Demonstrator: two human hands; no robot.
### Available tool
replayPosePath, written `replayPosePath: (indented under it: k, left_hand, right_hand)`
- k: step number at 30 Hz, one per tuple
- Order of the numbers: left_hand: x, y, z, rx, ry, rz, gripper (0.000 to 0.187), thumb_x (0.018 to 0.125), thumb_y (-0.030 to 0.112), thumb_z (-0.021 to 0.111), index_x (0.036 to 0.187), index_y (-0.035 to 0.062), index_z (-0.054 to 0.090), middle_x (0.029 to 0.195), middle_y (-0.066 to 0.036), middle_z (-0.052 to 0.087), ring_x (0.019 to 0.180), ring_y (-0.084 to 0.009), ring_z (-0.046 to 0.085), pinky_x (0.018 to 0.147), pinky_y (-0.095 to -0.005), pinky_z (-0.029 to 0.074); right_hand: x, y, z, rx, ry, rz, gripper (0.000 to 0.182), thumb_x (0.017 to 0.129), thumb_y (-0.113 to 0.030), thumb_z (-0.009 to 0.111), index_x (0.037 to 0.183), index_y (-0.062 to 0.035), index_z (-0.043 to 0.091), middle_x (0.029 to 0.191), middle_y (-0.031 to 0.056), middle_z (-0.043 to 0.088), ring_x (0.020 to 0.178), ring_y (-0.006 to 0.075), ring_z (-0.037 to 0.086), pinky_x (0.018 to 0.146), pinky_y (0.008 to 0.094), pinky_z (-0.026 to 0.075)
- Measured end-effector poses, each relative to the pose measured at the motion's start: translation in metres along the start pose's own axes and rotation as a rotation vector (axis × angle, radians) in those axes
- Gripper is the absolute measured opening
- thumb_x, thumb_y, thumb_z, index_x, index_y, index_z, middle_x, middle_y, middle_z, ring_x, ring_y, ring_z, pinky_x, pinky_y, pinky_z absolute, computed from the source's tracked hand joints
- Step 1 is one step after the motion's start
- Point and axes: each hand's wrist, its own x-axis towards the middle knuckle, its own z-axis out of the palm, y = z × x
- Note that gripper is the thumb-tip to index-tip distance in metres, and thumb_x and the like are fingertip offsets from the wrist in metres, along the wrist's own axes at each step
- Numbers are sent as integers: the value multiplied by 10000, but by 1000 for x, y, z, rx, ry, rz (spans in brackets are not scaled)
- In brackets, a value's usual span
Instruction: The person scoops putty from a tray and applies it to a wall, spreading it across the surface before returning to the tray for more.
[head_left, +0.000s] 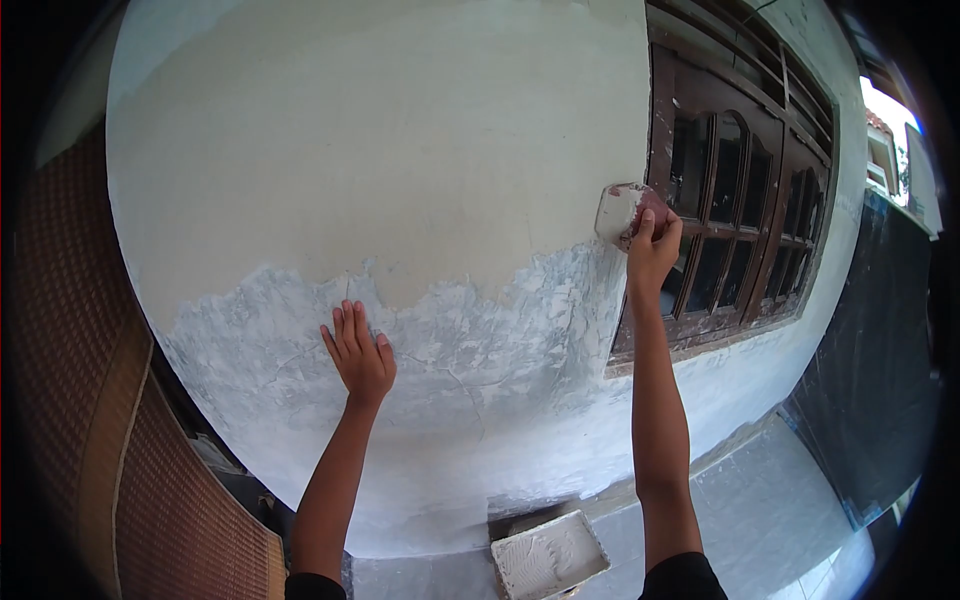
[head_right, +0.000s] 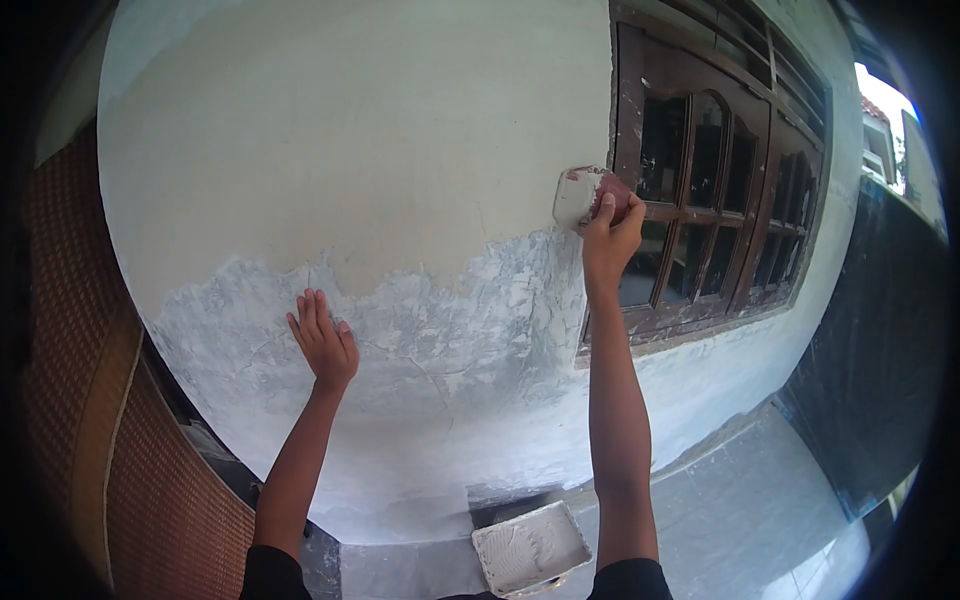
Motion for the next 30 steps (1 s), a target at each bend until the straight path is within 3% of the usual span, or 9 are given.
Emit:
replayPosePath:
  k: [2,6,9,11,13,19,23,25,30]
  left_hand:
    - [0,0,1,-3,-8,2,545,977,237,376,1461,-9,335,1532,-154,308,1450,-312,218,1170,-537,105]
    - [2,3,-3,1,-18,13,549,975,226,367,1464,-21,320,1526,-174,302,1442,-333,223,1166,-544,107]
    - [0,1,-3,13,-32,9,554,975,215,358,1468,-31,301,1521,-193,296,1435,-353,227,1161,-551,109]
    - [2,1,-1,17,-29,9,556,974,215,358,1469,-31,299,1521,-193,296,1435,-353,227,1161,-550,108]
    - [1,2,-3,11,-28,15,560,969,211,366,1469,-32,297,1521,-191,295,1433,-354,229,1160,-552,108]
    - [1,3,-3,14,-36,3,563,962,200,378,1471,-27,299,1523,-192,290,1429,-352,238,1158,-558,111]
    - [1,3,-3,4,-18,17,556,969,206,370,1471,-22,302,1523,-192,291,1429,-351,236,1158,-557,112]
    - [3,3,-5,2,-14,26,547,980,215,361,1469,-22,305,1522,-192,292,1431,-350,231,1158,-555,116]
    - [-2,1,-1,10,-8,1,542,990,247,359,1470,-2,324,1537,-155,299,1450,-315,218,1169,-534,104]
  right_hand:
    - [-7,-2,3,83,-64,-14,239,1001,-211,547,1144,-20,536,944,74,622,835,115,591,708,230,486]
    - [-13,-23,5,-133,-186,-89,250,980,-180,555,1121,26,533,987,118,641,854,152,611,769,305,498]
    - [4,-20,0,-42,53,80,237,972,-172,567,1109,19,536,962,123,645,835,159,617,768,307,495]
    - [-3,-26,7,180,69,45,236,965,-169,576,1103,18,537,956,140,652,846,188,629,776,317,492]
    - [-16,-32,19,-52,-106,-179,237,961,-167,575,1109,16,542,962,153,648,891,221,641,783,323,492]
    - [8,-17,1,-60,119,159,272,965,-192,571,1132,21,544,958,156,645,889,231,640,815,345,494]
    - [-19,-42,20,65,-168,-77,283,981,-232,579,1107,21,554,979,111,625,904,154,598,798,311,495]
    - [-12,-24,19,-119,-143,-97,268,982,-223,577,1092,20,560,969,116,624,898,167,602,796,330,498]
    - [3,-13,3,73,112,134,287,982,-231,560,1114,22,532,974,148,630,849,188,625,793,328,508]
